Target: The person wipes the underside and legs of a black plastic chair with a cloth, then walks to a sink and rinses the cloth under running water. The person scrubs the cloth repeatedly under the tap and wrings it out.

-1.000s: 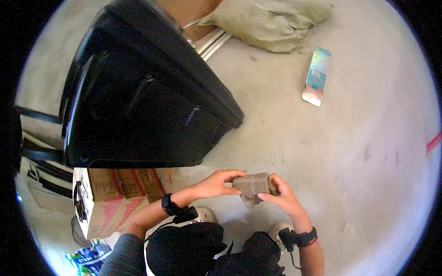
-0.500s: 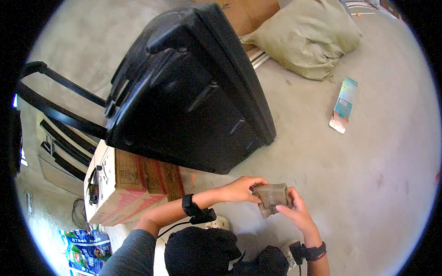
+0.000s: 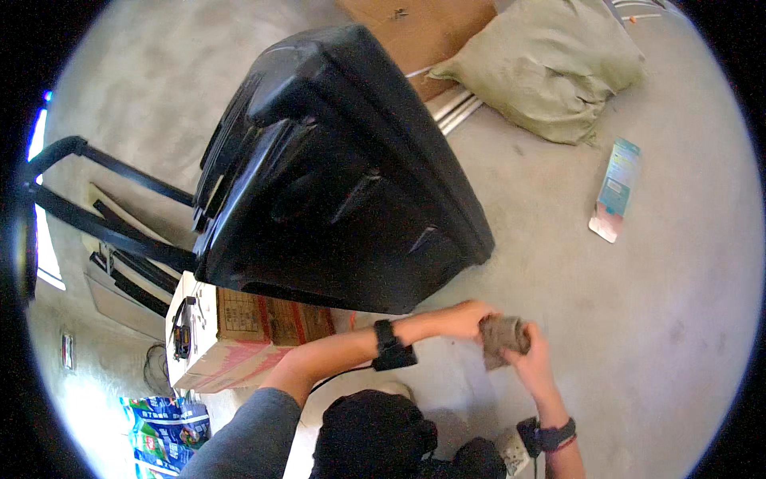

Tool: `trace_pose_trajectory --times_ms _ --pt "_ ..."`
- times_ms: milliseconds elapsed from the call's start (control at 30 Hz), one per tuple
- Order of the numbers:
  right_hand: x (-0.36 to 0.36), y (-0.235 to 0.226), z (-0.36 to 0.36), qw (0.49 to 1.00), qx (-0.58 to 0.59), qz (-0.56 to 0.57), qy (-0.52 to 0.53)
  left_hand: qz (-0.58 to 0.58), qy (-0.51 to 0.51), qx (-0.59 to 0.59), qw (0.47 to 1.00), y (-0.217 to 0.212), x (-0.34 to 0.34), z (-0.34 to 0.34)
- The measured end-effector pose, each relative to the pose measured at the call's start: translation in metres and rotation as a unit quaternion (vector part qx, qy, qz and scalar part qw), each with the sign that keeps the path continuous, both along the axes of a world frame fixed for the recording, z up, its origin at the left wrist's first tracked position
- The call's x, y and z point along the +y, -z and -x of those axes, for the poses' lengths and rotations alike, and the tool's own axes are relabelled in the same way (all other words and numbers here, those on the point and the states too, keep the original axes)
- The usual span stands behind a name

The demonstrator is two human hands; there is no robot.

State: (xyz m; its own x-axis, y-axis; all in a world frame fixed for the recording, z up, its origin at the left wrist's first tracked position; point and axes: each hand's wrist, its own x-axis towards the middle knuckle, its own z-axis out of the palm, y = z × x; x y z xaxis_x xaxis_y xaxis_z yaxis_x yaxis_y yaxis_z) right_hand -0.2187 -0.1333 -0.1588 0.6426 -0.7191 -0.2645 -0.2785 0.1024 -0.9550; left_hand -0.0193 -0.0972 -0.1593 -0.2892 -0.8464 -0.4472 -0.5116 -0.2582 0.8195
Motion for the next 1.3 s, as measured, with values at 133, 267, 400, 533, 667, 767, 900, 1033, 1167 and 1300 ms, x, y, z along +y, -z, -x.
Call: trace_pose_trajectory --times_ms 133,267,400,533,667,767,900,1033,1167,1300 --pt "-0.042 -0.074 -0.004 0.989 0.067 0.102 0.085 0.049 -0.045 0.051 0.996 -0.023 -0.061 0.019" --pt "-0.063 -0.106 0.019 0.988 0.102 0.114 0.029 0.025 -0.024 0.048 0.998 -0.058 -0.076 0.040" --pt "-0.065 -0.097 0.082 0.984 0.119 -0.104 0.076 0.002 -0.043 -0.030 0.999 -0.077 -0.067 0.101" --pt "-0.033 -0.140 0.098 0.954 0.131 -0.259 0.079 -0.061 -0.079 -0.035 0.994 -0.118 -0.018 0.126" --pt "0.014 -0.188 0.113 0.957 0.164 -0.236 0.021 -0.079 -0.158 -0.028 0.984 -0.189 0.048 0.141" --pt "0.070 -0.254 0.099 0.980 0.106 -0.160 0.060 -0.023 -0.202 -0.087 0.975 -0.293 0.091 0.131" --pt "0.116 -0.379 0.077 0.888 -0.051 -0.418 0.183 0.146 -0.246 -0.073 0.956 -0.422 0.116 0.106" --pt "0.124 -0.494 0.051 0.824 -0.163 -0.518 0.161 0.217 -0.320 -0.136 0.912 -0.513 0.108 0.097" --pt "0.084 -0.577 0.034 0.845 -0.167 -0.487 0.141 0.236 -0.394 -0.165 0.873 -0.576 0.079 0.103" --pt "0.026 -0.601 0.035 0.802 -0.221 -0.521 0.192 0.296 -0.451 -0.091 0.837 -0.604 0.052 0.106"
